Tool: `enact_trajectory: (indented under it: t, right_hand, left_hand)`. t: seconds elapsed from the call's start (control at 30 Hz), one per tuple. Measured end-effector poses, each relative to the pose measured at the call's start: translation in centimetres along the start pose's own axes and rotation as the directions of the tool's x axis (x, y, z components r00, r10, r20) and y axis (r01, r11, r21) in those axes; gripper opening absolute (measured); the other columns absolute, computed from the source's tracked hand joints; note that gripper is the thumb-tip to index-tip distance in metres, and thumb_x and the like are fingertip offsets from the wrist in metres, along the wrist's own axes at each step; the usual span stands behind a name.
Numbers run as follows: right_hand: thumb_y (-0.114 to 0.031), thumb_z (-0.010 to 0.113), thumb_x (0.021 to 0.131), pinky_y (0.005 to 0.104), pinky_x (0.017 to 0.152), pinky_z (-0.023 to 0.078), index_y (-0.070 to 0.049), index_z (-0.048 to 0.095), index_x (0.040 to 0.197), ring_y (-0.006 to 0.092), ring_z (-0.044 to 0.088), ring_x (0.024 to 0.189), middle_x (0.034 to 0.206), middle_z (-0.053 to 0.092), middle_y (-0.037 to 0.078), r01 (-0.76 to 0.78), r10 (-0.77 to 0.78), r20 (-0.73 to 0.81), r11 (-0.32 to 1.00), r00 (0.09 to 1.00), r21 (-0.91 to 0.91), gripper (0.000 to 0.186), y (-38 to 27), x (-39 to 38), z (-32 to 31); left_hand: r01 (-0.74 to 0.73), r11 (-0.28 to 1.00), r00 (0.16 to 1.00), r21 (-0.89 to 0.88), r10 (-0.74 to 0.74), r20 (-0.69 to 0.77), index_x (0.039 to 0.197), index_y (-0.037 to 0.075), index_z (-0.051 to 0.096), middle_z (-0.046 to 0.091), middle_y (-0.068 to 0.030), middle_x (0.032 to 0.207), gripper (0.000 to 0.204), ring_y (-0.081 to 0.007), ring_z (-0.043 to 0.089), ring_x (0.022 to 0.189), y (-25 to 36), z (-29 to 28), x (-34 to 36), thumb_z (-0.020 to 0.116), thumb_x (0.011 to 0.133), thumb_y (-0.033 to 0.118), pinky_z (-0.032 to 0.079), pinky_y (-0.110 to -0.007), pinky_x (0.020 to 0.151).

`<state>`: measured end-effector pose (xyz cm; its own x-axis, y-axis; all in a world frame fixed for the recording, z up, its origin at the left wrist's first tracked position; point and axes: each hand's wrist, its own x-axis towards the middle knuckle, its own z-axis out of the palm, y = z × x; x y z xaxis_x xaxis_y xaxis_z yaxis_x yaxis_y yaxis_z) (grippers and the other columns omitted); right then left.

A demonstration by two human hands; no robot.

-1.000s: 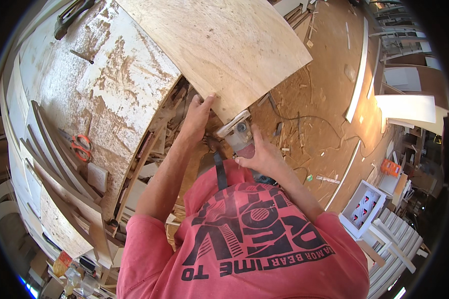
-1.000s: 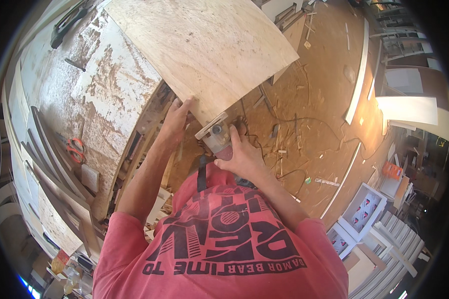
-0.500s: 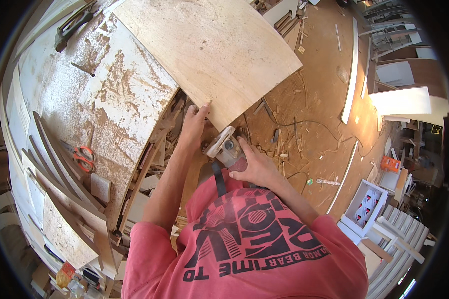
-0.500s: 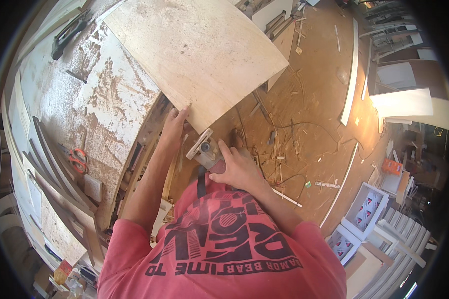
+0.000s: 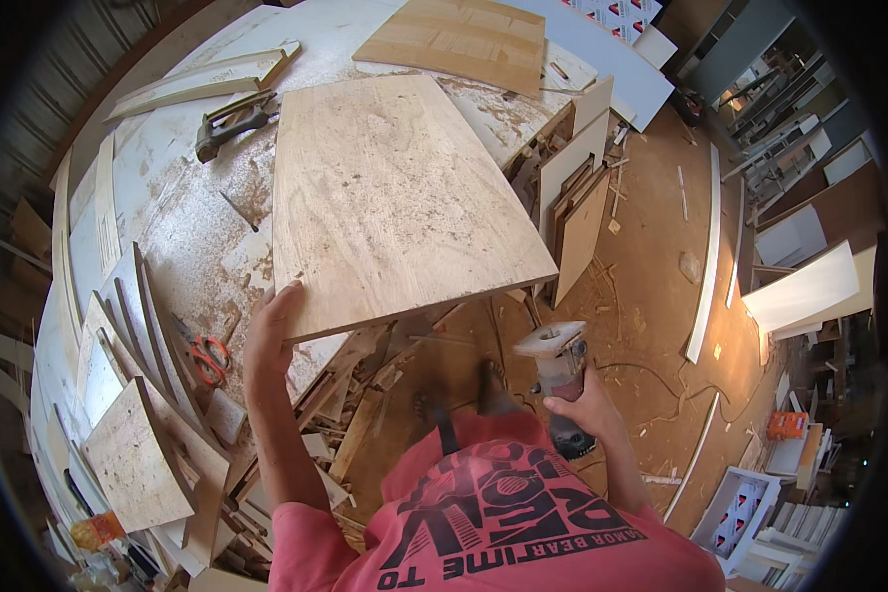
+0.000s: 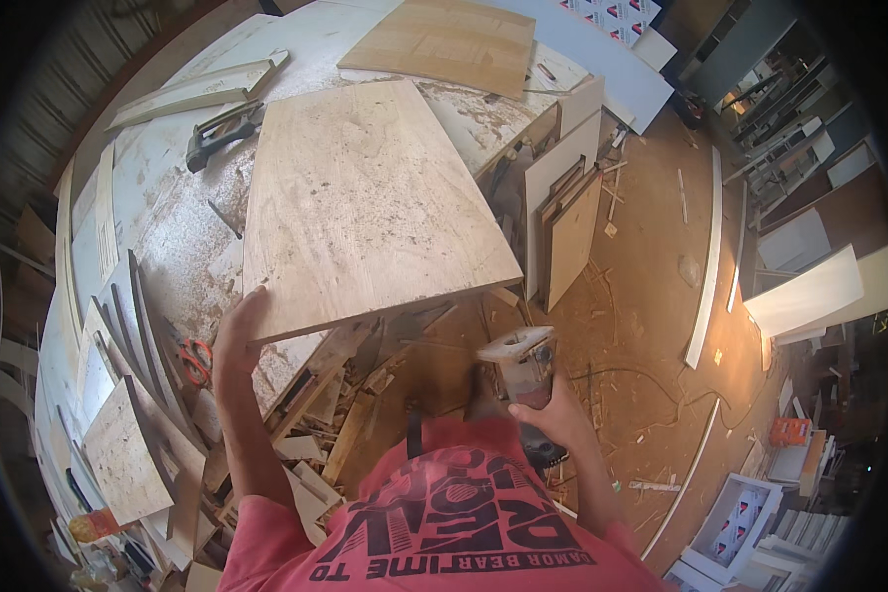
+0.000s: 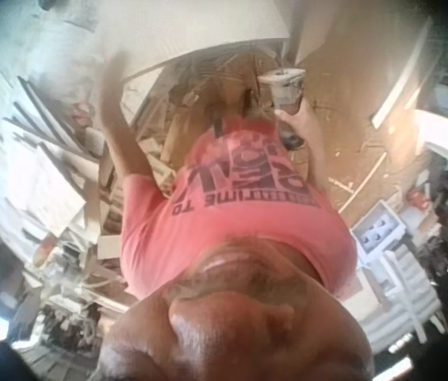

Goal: The person uses a handheld router to trim the edges of several wooden boards on a workbench.

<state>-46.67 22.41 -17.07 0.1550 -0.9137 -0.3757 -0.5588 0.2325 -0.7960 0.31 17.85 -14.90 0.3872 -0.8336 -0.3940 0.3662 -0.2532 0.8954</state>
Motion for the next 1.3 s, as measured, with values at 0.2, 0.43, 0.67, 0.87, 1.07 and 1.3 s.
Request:
enact_trajectory:
  t: [0.2,0.43,0.67,0.87,1.07,1.3]
  right_hand:
    - [-0.04,0.085,0.067,0.0399,0.105,0.042,0.004,0.027,0.147,0.03,0.052,0.124,0.135,0.051,0.022,0.104,-0.103,-0.01,0.986,0.995,0.134,0.108,2.1,4.6,-3.0]
    - [-0.032,0.085,0.071,0.0391,0.101,0.046,0.003,0.029,0.144,0.0255,0.057,0.116,0.124,0.057,0.019,0.156,-0.171,0.081,0.974,0.982,0.163,0.099,5.8,12.0,-6.7]
    - [-0.024,0.084,0.072,0.0383,0.1,0.046,0.003,0.028,0.145,0.0268,0.057,0.117,0.128,0.056,0.019,-0.046,0.019,0.129,0.977,0.991,0.207,0.096,6.4,16.2,-12.4]
    - [-0.033,0.083,0.07,0.0404,0.105,0.042,0.003,0.03,0.146,0.0295,0.051,0.126,0.135,0.051,0.021,0.034,-0.052,0.143,0.992,0.988,0.124,0.1,9.1,20.1,-14.6]
    - [-0.041,0.081,0.07,0.0415,0.105,0.041,0.006,0.033,0.142,0.0335,0.052,0.125,0.133,0.051,0.024,0.035,-0.038,0.117,0.999,0.992,0.027,0.098,8.6,20.4,-15.3]
    - [-0.048,0.08,0.07,0.043,0.102,0.044,0.007,0.033,0.142,0.0356,0.055,0.123,0.131,0.054,0.027,-0.09,0.092,0.066,0.995,0.994,-0.03,0.102,8.3,16.8,-14.7]
  left_hand:
    - [-0.117,0.866,0.993,0.486,0.096,0.069,0.12,-0.004,0.06,0.065,-0.0088,0.095,0.046,-0.0156,0.063,0.086,11.9,0.8,-1.2,0.064,0.089,0.028,0.05,-0.03,0.079]
    - [-0.174,0.062,0.952,0.983,0.268,0.151,0.109,0.0,0.059,0.064,-0.0164,0.088,0.041,-0.0266,0.061,0.08,22.2,13.0,-7.0,0.065,0.081,0.03,0.047,-0.039,0.077]
    - [-0.092,-0.306,0.958,0.947,0.232,0.168,0.109,0.009,0.051,0.057,-0.0112,0.112,0.031,-0.0284,0.057,0.107,12.9,19.1,-11.1,0.068,0.083,0.007,0.045,-0.043,0.09]
    - [-0.146,-0.422,0.9,0.895,0.319,0.297,0.145,0.02,0.046,0.042,-0.0158,0.148,0.072,-0.0348,0.039,0.137,-2.5,12.0,-10.9,0.054,0.08,-0.01,0.034,-0.048,0.112]
    - [-0.199,-0.241,0.899,0.95,0.342,0.275,0.144,0.021,0.046,0.035,-0.0182,0.153,0.072,-0.0391,0.03,0.143,-13.0,8.3,-10.4,0.053,0.079,-0.01,0.026,-0.051,0.116]
    - [-0.066,-0.245,0.911,0.967,0.38,0.159,0.148,0.015,0.036,0.027,-0.0221,0.157,0.068,-0.0412,0.023,0.146,-17.5,2.5,-10.9,0.052,0.086,-0.007,0.021,-0.055,0.117]
